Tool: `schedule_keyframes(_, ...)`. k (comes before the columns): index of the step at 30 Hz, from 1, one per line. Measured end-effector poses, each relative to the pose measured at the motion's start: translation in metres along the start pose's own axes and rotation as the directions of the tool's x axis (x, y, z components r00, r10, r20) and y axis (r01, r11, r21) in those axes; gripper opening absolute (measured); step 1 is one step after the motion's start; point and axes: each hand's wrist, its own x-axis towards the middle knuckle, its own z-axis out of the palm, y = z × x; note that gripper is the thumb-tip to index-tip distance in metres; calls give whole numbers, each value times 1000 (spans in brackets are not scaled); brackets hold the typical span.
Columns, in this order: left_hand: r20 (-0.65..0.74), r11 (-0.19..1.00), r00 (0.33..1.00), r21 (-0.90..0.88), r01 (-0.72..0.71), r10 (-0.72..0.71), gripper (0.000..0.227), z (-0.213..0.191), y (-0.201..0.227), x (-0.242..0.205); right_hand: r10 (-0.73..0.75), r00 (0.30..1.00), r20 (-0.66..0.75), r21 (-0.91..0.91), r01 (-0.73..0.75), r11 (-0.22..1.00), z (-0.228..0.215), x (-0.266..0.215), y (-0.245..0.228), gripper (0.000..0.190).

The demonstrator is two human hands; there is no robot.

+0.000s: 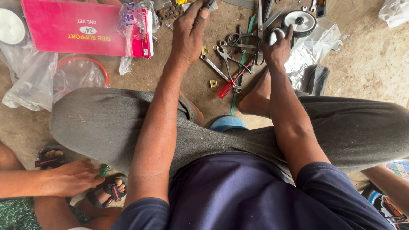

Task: The person unpacks a side support set for a bicycle, assembles the wheels and brackets using pliers and a wrench, and attaches the support to the rear wheel of a bicycle.

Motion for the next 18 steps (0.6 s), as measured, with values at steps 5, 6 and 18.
schedule_keyframes(5, -69, 993, 991, -16, -114, 113, 46, -1, -10, -2, 233, 971, -55, 515, -173, 840, -29, 32, -28, 23)
schedule_keyframes(6, -52, 997, 996, -24, -74, 73, 47, 1, -12, -2, 222, 975, -25, 584, -166, 795, -40, 40, -40, 19)
schedule_keyframes(18, 12, 996, 996, 0, -85, 85, 54, 24, -8, 4, -335, 922, 195, 979, -165, 115, -94, 26, -186, 15)
